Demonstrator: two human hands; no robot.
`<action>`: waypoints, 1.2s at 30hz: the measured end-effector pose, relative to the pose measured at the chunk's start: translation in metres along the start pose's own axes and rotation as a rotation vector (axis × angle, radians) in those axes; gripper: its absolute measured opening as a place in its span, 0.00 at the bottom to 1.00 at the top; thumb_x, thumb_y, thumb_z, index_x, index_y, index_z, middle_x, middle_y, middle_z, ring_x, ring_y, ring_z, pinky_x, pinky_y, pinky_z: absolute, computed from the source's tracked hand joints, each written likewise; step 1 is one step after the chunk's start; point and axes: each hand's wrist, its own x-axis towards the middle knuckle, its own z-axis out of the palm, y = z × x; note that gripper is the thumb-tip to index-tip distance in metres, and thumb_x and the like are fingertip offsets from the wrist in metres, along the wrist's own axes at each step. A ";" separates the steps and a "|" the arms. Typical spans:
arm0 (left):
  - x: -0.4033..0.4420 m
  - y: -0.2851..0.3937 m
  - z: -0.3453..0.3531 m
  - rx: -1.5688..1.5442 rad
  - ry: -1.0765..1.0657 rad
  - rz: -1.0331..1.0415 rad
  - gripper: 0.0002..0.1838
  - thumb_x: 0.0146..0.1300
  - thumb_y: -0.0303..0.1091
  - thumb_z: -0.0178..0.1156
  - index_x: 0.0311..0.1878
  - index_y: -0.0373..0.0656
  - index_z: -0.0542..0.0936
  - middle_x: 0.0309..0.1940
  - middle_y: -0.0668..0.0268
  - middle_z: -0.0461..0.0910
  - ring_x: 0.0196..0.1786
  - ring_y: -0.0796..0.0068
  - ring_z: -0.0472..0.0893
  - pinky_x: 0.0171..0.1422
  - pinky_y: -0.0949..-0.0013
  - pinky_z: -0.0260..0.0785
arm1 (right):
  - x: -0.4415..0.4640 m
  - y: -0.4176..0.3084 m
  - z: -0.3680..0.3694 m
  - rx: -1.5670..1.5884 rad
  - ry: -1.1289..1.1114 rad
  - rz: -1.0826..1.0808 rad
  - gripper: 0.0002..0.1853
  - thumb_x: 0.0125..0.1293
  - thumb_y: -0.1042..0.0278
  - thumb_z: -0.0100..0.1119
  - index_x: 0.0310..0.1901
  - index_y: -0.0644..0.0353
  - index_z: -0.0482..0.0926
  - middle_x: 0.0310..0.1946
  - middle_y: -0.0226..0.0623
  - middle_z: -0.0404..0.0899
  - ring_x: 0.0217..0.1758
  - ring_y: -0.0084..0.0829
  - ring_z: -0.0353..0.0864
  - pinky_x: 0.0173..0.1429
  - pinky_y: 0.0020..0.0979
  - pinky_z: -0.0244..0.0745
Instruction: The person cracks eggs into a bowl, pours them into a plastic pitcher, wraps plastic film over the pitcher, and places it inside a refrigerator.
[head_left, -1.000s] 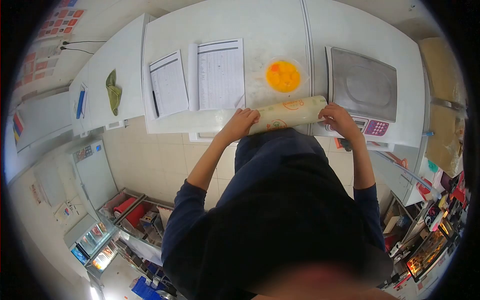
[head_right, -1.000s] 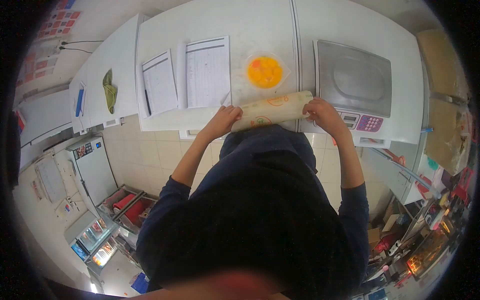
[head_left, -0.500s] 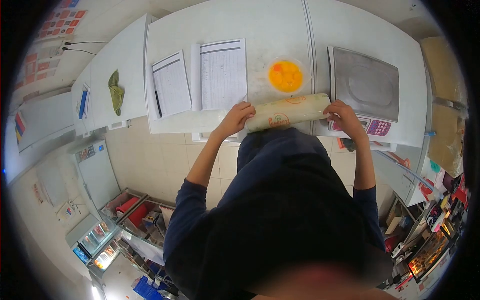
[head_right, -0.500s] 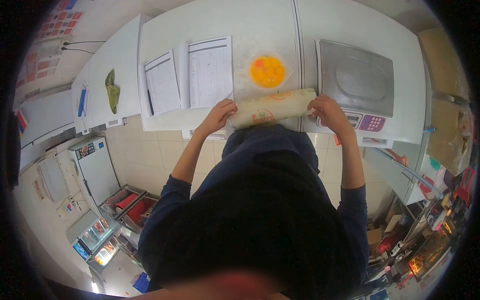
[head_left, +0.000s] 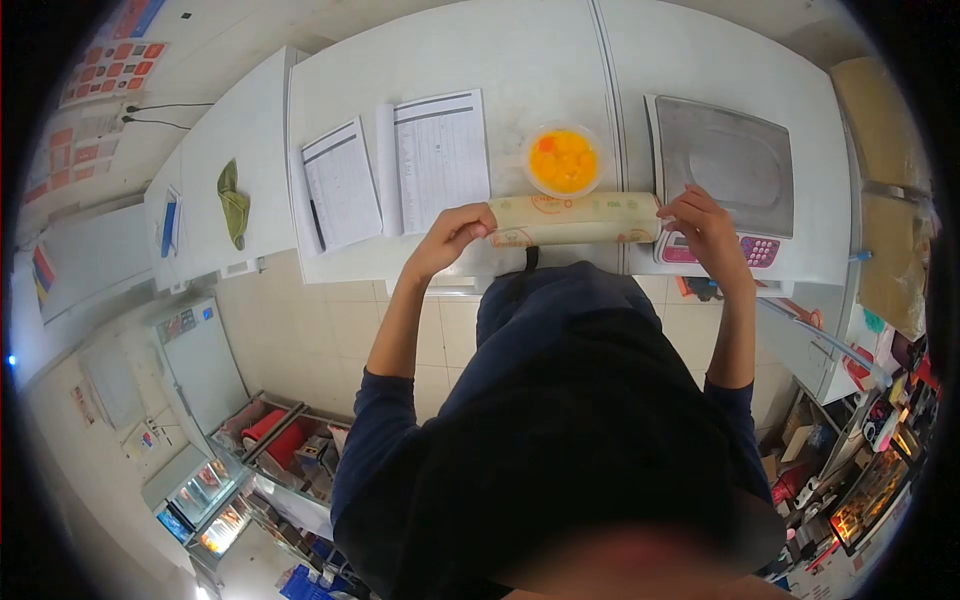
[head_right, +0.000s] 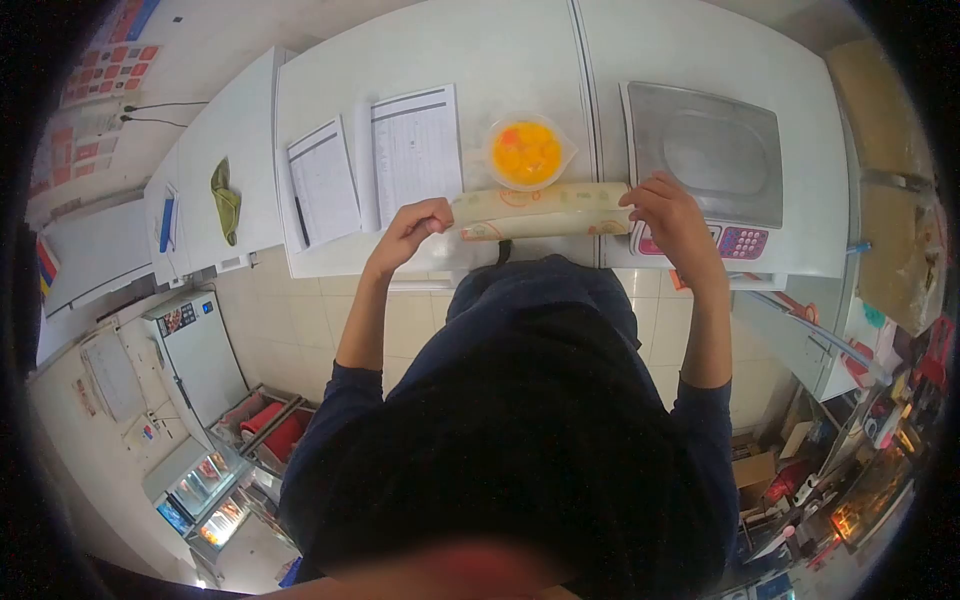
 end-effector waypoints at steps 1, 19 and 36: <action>-0.001 0.010 -0.003 0.001 -0.004 0.001 0.03 0.64 0.22 0.54 0.34 0.36 0.71 0.28 0.65 0.68 0.34 0.70 0.68 0.44 0.72 0.64 | 0.000 -0.006 -0.006 -0.030 0.036 -0.023 0.10 0.50 0.84 0.63 0.36 0.64 0.79 0.30 0.39 0.77 0.39 0.41 0.76 0.56 0.38 0.74; 0.171 -0.060 -0.093 0.691 0.313 0.187 0.06 0.61 0.20 0.49 0.41 0.36 0.71 0.37 0.58 0.77 0.46 0.56 0.76 0.52 0.60 0.67 | 0.158 0.123 0.042 0.178 0.341 0.249 0.10 0.60 0.80 0.61 0.43 0.60 0.77 0.24 0.34 0.76 0.30 0.24 0.77 0.36 0.27 0.75; 0.130 -0.189 -0.050 -0.169 -0.247 -0.335 0.25 0.64 0.34 0.57 0.64 0.37 0.73 0.59 0.65 0.77 0.62 0.71 0.72 0.67 0.69 0.64 | 0.094 0.174 0.169 0.862 -0.316 0.565 0.25 0.60 0.67 0.67 0.58 0.62 0.72 0.51 0.41 0.80 0.54 0.29 0.78 0.55 0.31 0.75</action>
